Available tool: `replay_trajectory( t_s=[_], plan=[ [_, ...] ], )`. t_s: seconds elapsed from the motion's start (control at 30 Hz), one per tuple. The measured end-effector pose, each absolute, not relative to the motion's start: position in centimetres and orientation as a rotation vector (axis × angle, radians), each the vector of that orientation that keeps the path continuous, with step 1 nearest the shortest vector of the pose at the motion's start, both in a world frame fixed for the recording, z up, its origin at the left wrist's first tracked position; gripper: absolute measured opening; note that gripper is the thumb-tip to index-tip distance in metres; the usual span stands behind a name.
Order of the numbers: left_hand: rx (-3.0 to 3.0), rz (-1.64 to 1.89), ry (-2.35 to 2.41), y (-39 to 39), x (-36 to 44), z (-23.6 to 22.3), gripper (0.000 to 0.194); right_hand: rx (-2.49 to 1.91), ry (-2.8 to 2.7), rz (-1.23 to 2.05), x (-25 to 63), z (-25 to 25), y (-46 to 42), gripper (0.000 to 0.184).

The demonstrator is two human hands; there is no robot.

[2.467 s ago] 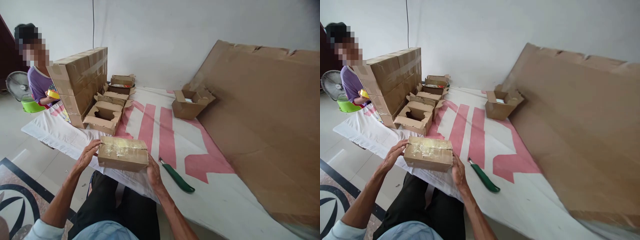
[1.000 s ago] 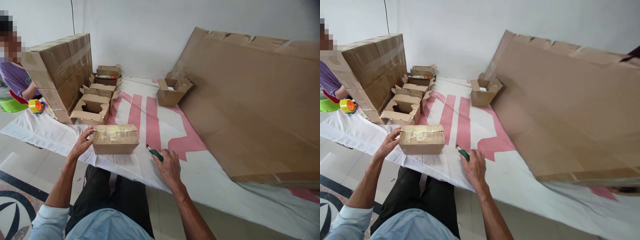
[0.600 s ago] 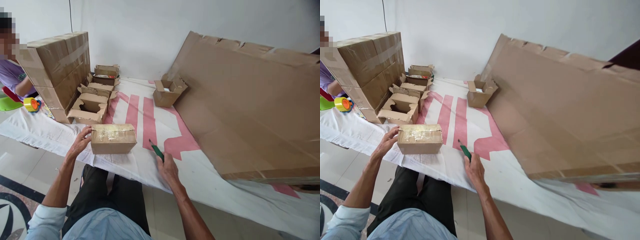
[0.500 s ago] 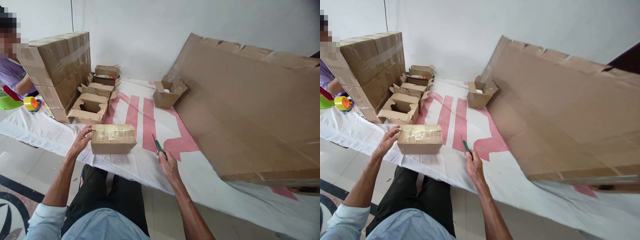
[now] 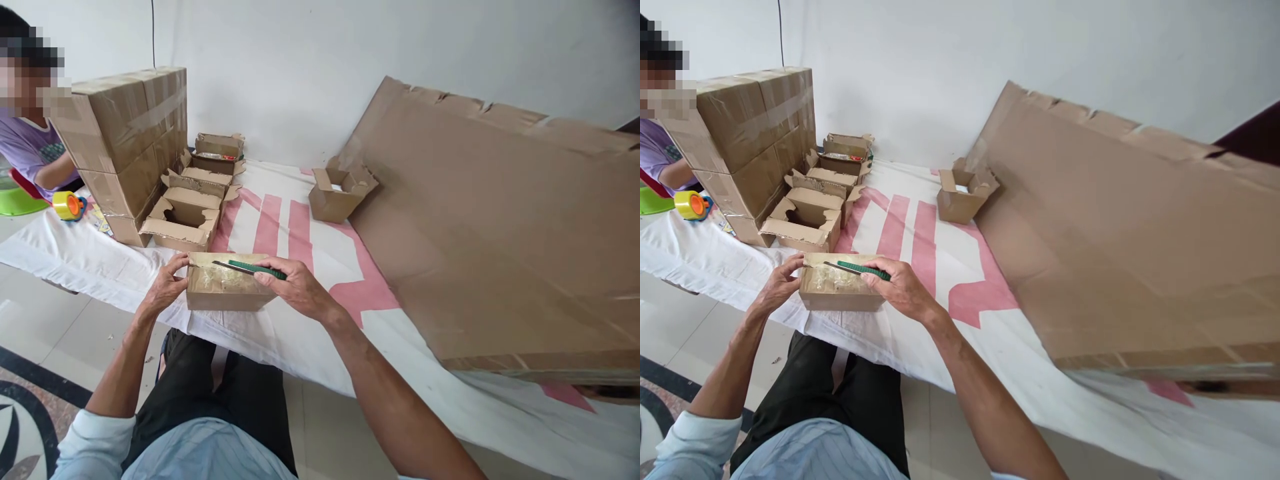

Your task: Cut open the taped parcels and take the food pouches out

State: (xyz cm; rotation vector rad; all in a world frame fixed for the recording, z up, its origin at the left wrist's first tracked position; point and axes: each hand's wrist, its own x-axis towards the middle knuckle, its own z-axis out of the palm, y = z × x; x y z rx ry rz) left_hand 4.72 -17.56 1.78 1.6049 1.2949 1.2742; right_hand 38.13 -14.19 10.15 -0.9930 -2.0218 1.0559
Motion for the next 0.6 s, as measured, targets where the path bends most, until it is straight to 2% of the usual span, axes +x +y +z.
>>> replay_trajectory(
  t_s=[0.33,0.6],
  plan=[
    [1.588,1.264,1.261,-17.9,4.7,1.3,0.037,-0.867,-2.24,0.945,35.6,13.1,-12.7,0.027],
    [1.603,1.299,1.228,-17.9,4.6,0.5,0.041,-0.976,-2.404,0.868,34.5,15.0,-13.0,0.024]
  ],
)
